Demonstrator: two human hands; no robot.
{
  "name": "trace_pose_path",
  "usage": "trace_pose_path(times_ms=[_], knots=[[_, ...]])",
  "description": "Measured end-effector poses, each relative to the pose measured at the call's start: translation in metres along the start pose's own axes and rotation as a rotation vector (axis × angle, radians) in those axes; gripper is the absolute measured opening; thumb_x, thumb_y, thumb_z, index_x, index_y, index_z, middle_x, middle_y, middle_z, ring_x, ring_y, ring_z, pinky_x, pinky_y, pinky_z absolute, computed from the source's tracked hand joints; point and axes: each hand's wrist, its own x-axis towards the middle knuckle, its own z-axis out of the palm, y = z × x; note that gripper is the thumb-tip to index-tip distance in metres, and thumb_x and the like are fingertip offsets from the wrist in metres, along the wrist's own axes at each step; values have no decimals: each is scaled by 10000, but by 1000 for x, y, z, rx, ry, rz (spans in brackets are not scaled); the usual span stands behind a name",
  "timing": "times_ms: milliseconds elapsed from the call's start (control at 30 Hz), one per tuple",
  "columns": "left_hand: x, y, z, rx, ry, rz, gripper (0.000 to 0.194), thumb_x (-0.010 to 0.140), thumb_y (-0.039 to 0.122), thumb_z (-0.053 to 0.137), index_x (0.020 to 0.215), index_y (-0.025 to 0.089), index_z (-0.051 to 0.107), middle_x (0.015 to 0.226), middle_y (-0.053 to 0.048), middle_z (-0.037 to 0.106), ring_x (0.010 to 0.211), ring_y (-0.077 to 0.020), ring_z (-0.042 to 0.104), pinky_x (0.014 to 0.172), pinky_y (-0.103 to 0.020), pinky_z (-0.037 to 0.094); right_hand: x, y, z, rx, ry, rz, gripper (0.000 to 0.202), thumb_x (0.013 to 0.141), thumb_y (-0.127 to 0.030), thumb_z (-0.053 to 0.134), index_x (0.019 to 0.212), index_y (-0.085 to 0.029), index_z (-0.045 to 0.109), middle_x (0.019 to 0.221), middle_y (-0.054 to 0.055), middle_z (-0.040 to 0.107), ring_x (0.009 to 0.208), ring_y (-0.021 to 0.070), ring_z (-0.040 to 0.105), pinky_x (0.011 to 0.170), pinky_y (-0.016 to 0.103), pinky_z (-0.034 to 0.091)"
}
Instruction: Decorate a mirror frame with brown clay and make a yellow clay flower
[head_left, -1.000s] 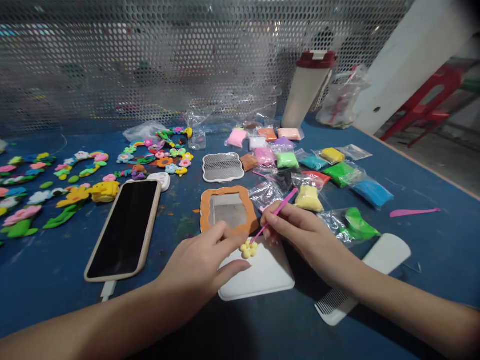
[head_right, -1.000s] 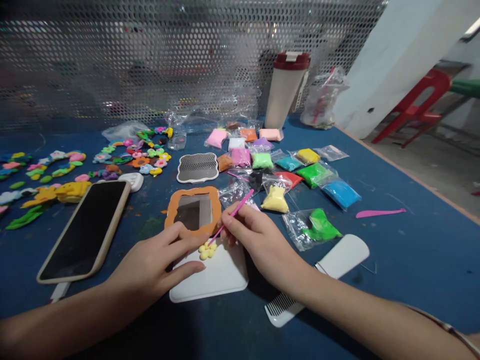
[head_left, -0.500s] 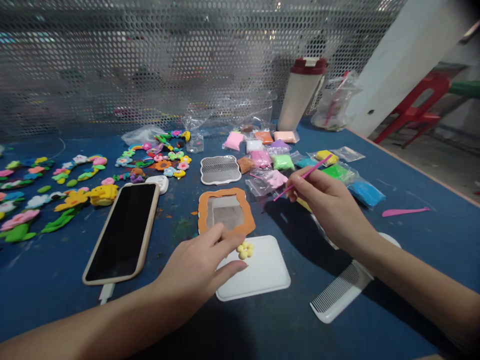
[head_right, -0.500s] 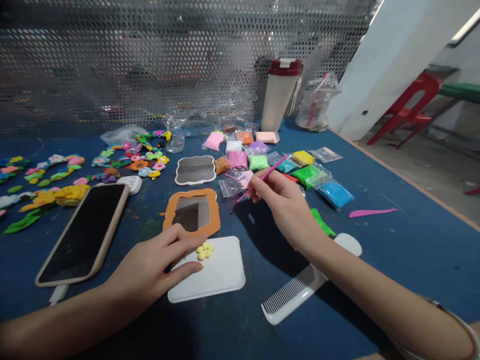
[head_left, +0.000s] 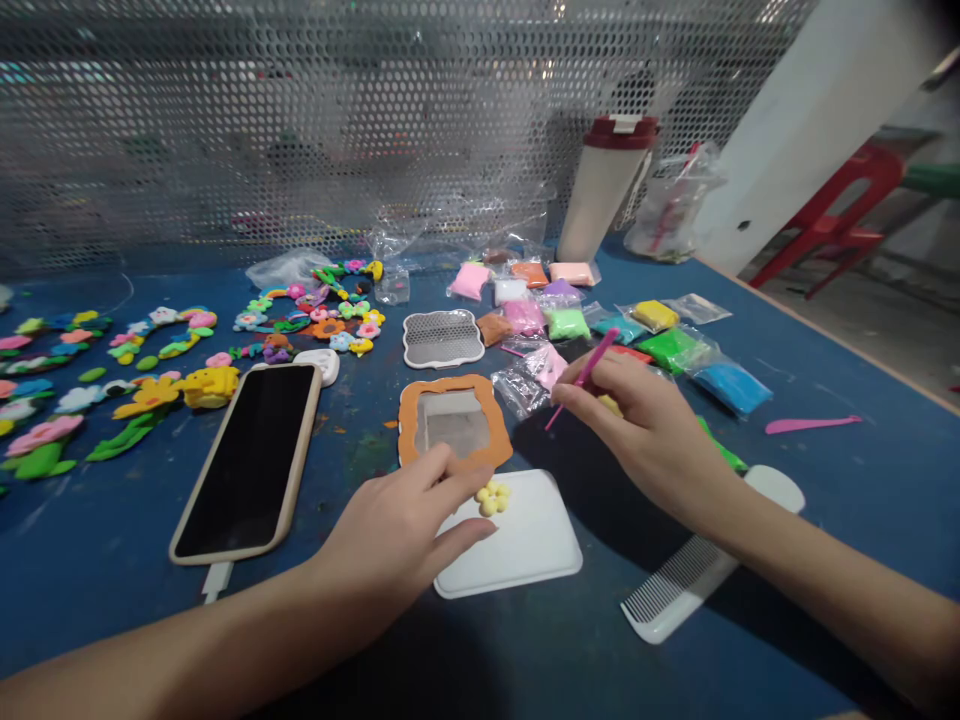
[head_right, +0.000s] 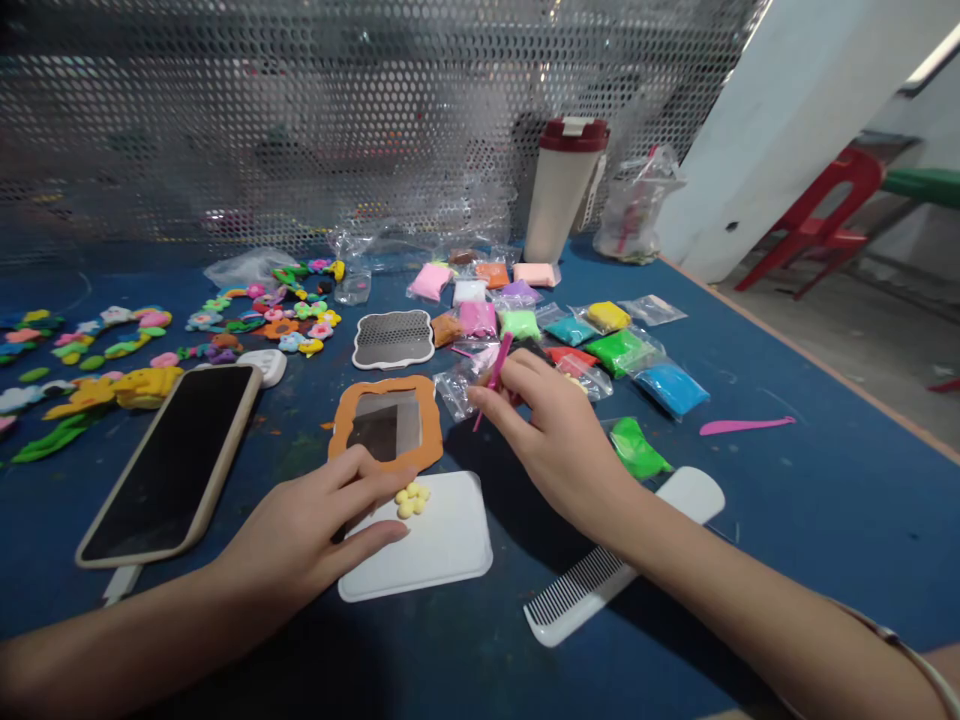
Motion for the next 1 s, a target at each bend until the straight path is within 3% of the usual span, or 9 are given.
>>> trace_pose_path(times_ms=[67, 200, 367, 1000], knots=[[0, 0, 0, -7, 5, 4, 363, 902, 398, 424, 1224, 252, 509, 951, -30, 551, 802, -177, 602, 637, -265, 463, -8, -9, 6, 143, -84, 46, 238, 892, -335, 491, 698, -205, 536, 694, 5, 573, 634, 147, 508, 576, 272, 375], [0, 0, 1, -24, 28, 25, 349, 897, 415, 438, 1189, 246, 527, 918, -14, 546, 741, -153, 592, 595, -241, 438, -21, -19, 20, 358, -222, 42, 200, 903, -310, 477, 754, -203, 559, 688, -9, 589, 630, 123, 538, 578, 236, 399], [1, -2, 1, -47, 20, 17, 335, 897, 408, 440, 1186, 263, 527, 919, -7, 538, 762, -152, 592, 605, -238, 439, -25, -18, 28, 340, -155, 71, 214, 909, -283, 465, 724, -202, 537, 654, -23, 569, 585, 100, 511, 542, 210, 378], [5, -1, 2, -14, 8, -12, 290, 882, 427, 469, 1094, 265, 583, 882, 9, 537, 736, -136, 590, 591, -229, 412, -27, -14, 35, 244, -203, 15, 195, 905, -266, 459, 761, -183, 561, 675, -17, 581, 597, 102, 511, 550, 215, 383]])
